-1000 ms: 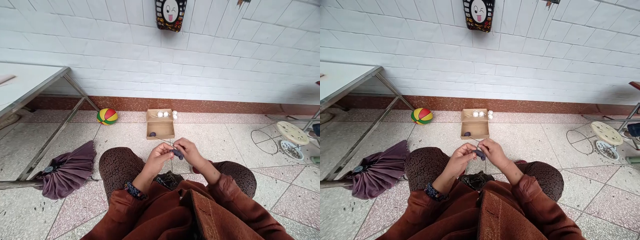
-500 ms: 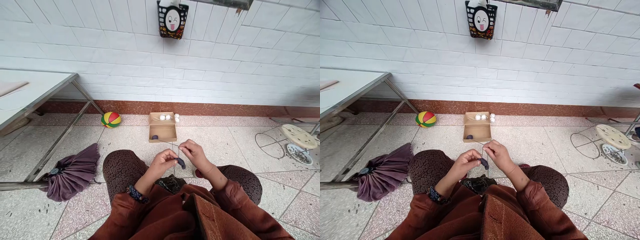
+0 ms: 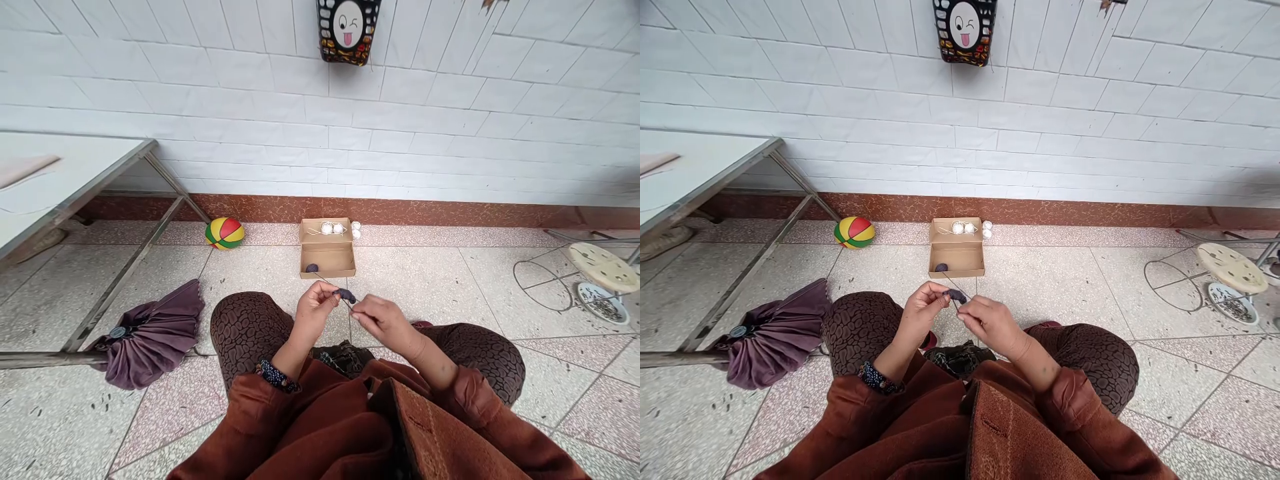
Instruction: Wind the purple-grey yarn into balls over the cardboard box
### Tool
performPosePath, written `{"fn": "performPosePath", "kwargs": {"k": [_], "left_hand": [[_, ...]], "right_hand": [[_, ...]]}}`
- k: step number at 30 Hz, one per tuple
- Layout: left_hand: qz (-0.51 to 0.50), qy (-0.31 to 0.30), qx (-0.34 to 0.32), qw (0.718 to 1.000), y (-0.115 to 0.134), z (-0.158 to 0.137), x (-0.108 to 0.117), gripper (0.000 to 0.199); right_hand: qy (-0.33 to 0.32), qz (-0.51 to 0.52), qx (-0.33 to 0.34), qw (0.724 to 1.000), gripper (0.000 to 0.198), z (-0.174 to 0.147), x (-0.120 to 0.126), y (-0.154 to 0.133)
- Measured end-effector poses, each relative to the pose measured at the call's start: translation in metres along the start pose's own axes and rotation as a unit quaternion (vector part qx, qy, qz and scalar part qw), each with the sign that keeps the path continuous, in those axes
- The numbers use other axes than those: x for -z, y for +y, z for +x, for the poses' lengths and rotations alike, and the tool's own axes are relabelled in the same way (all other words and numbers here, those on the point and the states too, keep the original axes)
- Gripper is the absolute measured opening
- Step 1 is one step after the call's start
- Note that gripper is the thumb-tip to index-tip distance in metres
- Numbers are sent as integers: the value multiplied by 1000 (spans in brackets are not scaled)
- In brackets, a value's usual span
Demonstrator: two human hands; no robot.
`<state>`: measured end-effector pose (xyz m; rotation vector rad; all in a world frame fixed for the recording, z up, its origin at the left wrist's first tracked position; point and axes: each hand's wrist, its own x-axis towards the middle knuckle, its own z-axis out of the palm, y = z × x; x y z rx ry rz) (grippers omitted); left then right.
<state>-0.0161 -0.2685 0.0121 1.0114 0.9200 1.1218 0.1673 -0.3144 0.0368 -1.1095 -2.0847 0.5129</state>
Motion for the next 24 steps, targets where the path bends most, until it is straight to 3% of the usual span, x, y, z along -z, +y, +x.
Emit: {"fn": "performPosePath", "kwargs": {"k": [3,6,12,16,20,24], "left_hand": [[5,-71,19,997,5,-4,-2,20],[-67,-92,45,992,9,-8,-8,22],[-165,6,58,985,2,-8,-13,24],[-92,50,6,995,-6,-6,-12,22],[-24,24,-20,999,-4,-8,-13,21],[4,-14,-3,1000,-1,-11,-14,26]], "right_hand": [[45,13,-18,999,19,17,15,5],[91,20,-62,994,17,24,12,18],[45,17,-103,994,21,-3,-29,27],[-12,1,-86,996,19,-14,-37,15],[9,8,-89,996,17,-11,-28,7],[33,8,-83,996,20,-8,-23,7]]}}
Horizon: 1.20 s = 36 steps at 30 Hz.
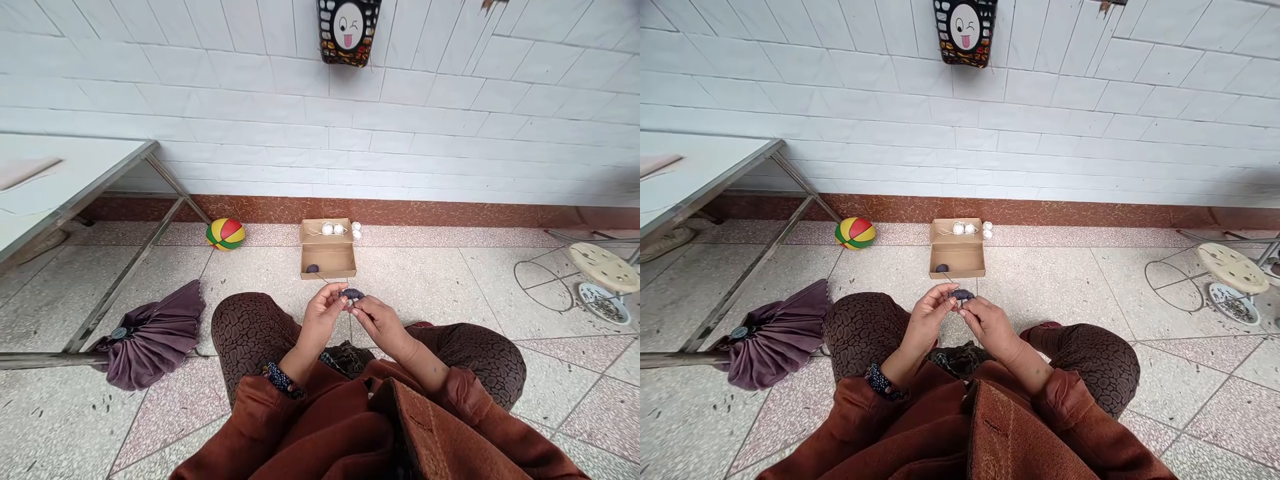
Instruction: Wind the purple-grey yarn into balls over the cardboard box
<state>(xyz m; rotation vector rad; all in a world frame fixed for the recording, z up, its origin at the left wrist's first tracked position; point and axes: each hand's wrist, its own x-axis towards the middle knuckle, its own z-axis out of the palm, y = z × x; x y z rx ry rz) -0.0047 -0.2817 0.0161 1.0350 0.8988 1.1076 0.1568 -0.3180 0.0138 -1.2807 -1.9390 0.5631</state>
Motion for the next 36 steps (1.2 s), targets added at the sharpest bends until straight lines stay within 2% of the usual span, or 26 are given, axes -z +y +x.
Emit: {"fn": "performPosePath", "kwargs": {"k": [5,10,13,16,19,24,28,30,33,36], "left_hand": [[22,-18,16,999,-3,-2,1,27],[-30,-25,10,999,-1,-5,-3,22],[-33,-7,21,999,0,-5,-5,21],[-13,17,26,999,-3,-3,-4,25],[29,28,-1,999,-6,-1,0,26],[118,2,-32,993,-2,-3,0,27],[12,-67,19,998,1,-6,-2,35],[-54,-76,59,994,1,-7,-3,39],[-119,-62,100,986,0,-7,-3,40],[-142,-46,112,982,-3,-6,-2,38]], "right_hand": [[11,-17,9,1000,21,-1,1,0],[10,-51,9,999,21,-1,3,1],[-2,-65,17,998,19,-1,4,1],[-29,-83,45,995,17,-1,8,-4],[-65,-103,89,989,18,3,19,-10],[-68,-77,103,989,20,24,37,-3],[-2,5,42,999,20,36,33,17],[13,29,8,999,20,34,23,26],[-5,32,-13,999,20,19,8,32],[-36,9,-5,999,19,3,-2,29]]}}
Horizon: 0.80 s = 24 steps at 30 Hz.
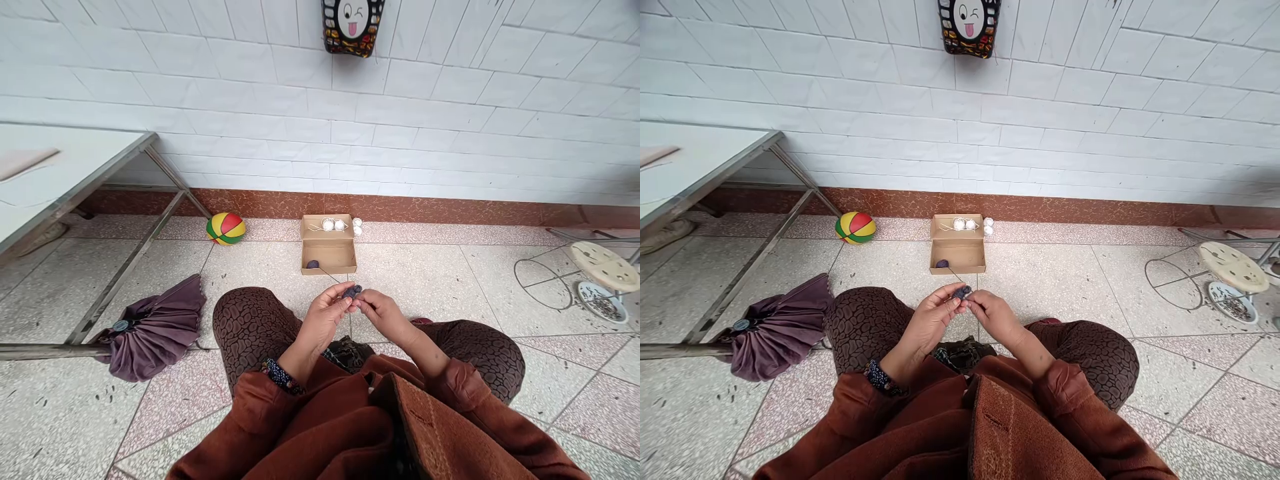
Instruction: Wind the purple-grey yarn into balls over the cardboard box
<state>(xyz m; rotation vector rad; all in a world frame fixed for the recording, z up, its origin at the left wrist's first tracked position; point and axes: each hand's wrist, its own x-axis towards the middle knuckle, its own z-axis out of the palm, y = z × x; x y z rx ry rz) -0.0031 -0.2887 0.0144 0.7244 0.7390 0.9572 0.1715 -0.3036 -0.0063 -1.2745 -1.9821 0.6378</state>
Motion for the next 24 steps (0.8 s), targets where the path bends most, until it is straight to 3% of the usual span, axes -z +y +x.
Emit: {"fn": "performPosePath", "kwargs": {"k": [4,7,10,14,16,20,24], "left_hand": [[83,43,-54,994,-6,5,5,33],[193,69,-108,973,-6,5,6,36],[248,34,-114,961,0,1,3,41],[186,-64,-71,978,6,-5,-2,49],[124,-78,-48,988,6,-6,-3,49],[46,-27,-36,998,0,-4,-2,41],[107,24,-80,991,-5,0,1,30]], "right_hand": [[-46,-65,46,996,20,-10,4,-17],[-49,-78,78,993,21,-4,18,-29],[-15,-61,74,995,20,10,30,-30],[41,2,34,999,18,23,29,-13],[53,27,6,998,18,20,21,-5],[29,26,-12,999,19,1,5,-3],[-12,0,29,1000,18,-13,4,-18]]}}
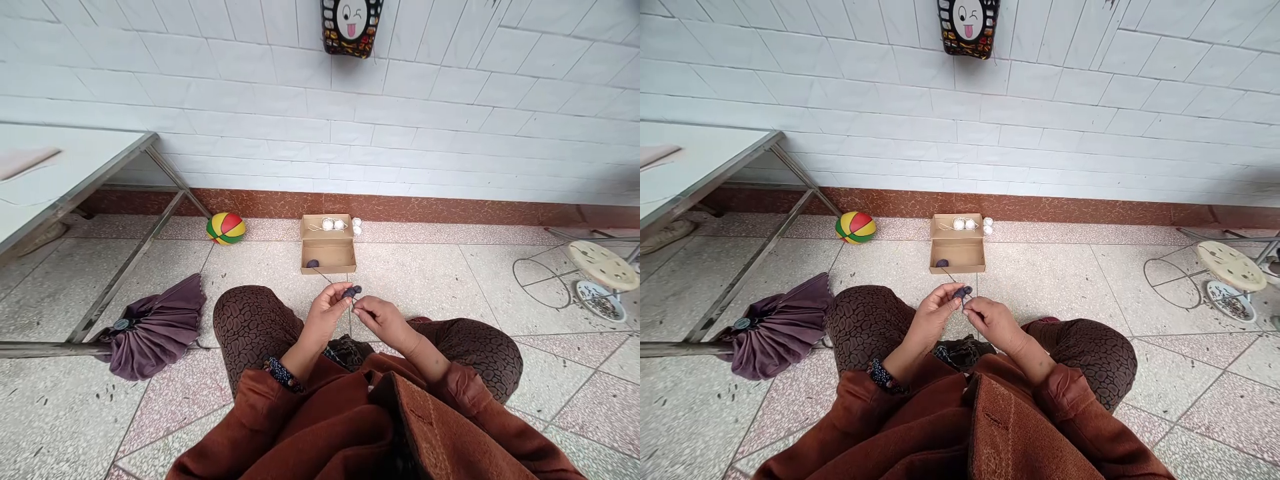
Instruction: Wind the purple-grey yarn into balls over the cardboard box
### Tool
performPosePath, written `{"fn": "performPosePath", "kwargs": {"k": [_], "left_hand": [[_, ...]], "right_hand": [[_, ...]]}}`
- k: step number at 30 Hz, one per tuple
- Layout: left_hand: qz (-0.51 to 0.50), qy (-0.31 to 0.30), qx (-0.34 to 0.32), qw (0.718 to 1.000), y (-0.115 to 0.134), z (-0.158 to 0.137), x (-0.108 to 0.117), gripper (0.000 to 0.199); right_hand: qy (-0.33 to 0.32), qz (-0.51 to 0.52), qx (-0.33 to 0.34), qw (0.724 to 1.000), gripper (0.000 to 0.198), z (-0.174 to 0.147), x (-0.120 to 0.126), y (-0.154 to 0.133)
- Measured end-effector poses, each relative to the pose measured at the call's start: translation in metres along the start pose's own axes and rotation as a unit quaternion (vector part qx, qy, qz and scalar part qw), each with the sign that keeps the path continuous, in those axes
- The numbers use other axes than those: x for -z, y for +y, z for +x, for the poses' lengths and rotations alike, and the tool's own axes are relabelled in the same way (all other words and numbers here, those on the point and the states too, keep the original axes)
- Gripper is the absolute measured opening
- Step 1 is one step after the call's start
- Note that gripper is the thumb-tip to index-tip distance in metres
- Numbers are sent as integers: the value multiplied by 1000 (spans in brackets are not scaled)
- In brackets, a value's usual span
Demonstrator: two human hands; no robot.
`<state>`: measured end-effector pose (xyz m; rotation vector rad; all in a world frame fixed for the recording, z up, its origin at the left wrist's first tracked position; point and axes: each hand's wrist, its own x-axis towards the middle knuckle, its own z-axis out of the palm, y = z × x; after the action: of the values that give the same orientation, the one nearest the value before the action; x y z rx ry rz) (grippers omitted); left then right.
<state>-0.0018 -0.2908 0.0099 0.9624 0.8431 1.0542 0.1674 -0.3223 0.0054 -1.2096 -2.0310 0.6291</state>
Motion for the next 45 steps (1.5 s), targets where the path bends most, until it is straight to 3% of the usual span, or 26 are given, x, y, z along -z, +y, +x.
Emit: {"fn": "performPosePath", "kwargs": {"k": [4,7,11,15,19,22,27,31,35,37,41,45], "left_hand": [[106,28,-53,993,2,1,1,33],[134,-11,-53,990,5,-1,1,39],[80,-92,-11,992,6,-3,1,45],[-15,-134,26,991,2,-4,2,53],[-27,-122,33,992,1,-3,1,43],[76,-113,-3,991,2,-2,-1,33],[245,-60,-68,965,2,-1,-2,28],[211,-41,-45,976,-3,0,-1,19],[78,-13,55,995,-6,0,-1,27],[58,3,66,996,-6,1,0,29],[68,20,36,997,-5,4,5,27],[210,19,-38,977,-3,5,9,20]], "right_hand": [[10,-1,34,999,17,8,17,-13],[63,-3,21,998,14,21,29,-10],[103,-3,-17,995,13,29,29,6],[79,35,-34,996,14,19,15,14],[63,45,-47,996,15,7,0,18],[60,28,-71,995,15,3,-6,20],[38,11,-104,994,15,3,-8,20],[22,-7,-110,994,15,3,-8,19],[17,-19,-83,996,15,3,-9,15],[15,-18,-61,998,13,3,-6,10],[-16,-14,-6,1000,12,3,8,-6],[-41,-28,48,998,14,12,28,-16]]}}
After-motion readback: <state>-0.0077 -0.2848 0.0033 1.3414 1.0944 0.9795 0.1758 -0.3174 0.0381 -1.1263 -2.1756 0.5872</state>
